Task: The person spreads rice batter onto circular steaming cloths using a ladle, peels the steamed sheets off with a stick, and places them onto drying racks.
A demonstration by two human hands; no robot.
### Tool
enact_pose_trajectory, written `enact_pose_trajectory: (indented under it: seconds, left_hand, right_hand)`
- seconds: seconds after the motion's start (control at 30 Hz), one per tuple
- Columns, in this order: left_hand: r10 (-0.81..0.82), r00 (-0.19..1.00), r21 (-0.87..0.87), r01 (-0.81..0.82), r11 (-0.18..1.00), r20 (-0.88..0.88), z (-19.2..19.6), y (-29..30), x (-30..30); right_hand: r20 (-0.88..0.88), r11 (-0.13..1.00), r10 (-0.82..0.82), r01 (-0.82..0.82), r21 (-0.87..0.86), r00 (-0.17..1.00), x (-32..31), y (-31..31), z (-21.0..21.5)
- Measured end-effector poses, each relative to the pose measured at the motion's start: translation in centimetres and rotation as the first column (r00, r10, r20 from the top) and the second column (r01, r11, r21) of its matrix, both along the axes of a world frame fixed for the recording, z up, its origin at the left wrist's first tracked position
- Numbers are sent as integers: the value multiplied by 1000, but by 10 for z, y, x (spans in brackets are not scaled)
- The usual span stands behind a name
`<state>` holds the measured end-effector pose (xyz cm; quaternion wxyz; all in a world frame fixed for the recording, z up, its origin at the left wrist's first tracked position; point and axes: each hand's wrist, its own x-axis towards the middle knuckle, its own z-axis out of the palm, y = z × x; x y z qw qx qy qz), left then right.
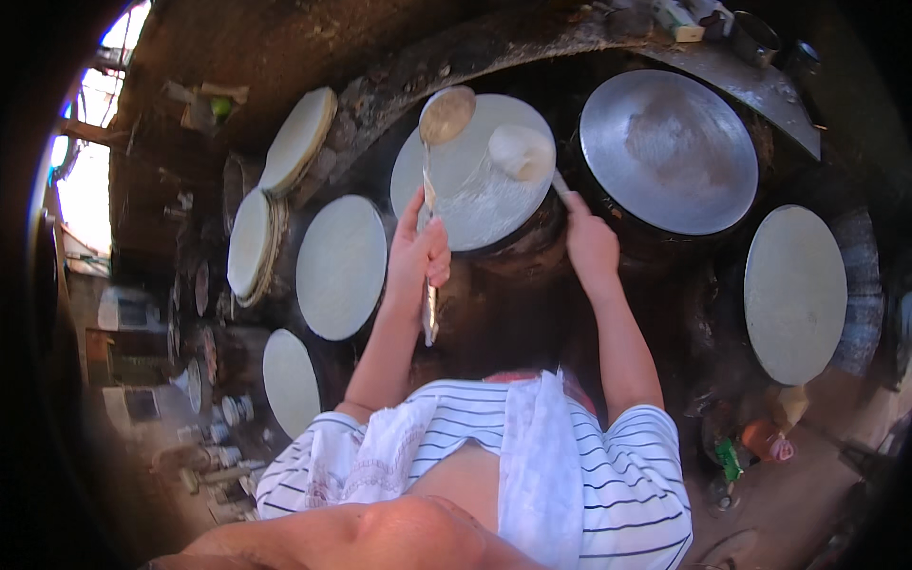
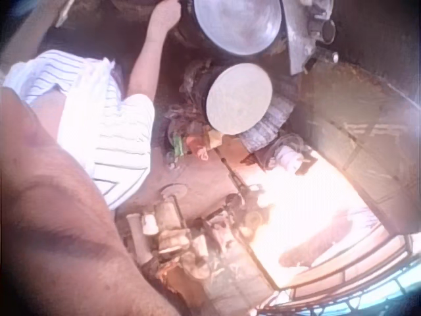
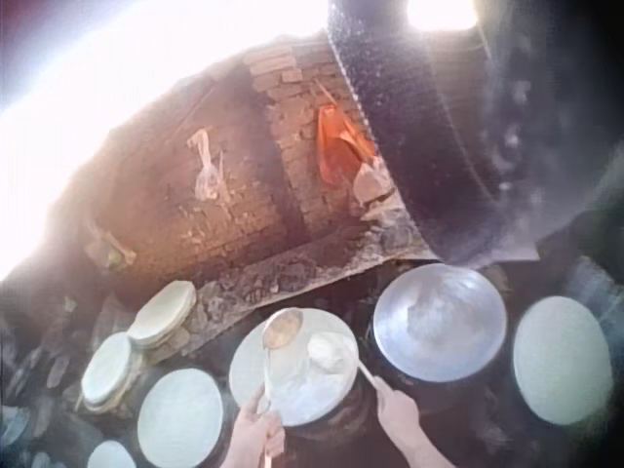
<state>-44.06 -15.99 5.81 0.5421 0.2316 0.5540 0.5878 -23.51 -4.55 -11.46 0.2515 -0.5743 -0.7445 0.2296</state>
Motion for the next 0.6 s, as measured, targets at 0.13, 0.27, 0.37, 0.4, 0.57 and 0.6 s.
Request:
enact_pose_trajectory:
  seconds: [0.13,0.27,0.37,0.4,0.57,0.6]
  left_hand:
    - [-53,992,55,47,997,111,-9,46,-5]
    - [39,894,76,-82,994,446,-39,90,-31]
    - [160,671,-94,-133,987,724,-38,91,-56]
    - [148,613,-102,-110,989,776,-39,96,-61]
    - [165,626,-151,-77,986,762,-45,110,-60]
    - [141,617,-132,-61,989,774,-53,109,-69]
  right_hand:
    - [-7,1000,6,-6,16,1000,3,-3,-35]
    - [63,992,81,-86,88,995,-18,33,-13]
    - [45,997,67,-68,24,997,8,44,-26]
    - [-50,989,145,-144,31,988,7,46,-30]
    - [-139,954,267,-282,-102,954,-21,23,-1]
    - [-166,967,207,-227,-113,964,-19,13,5]
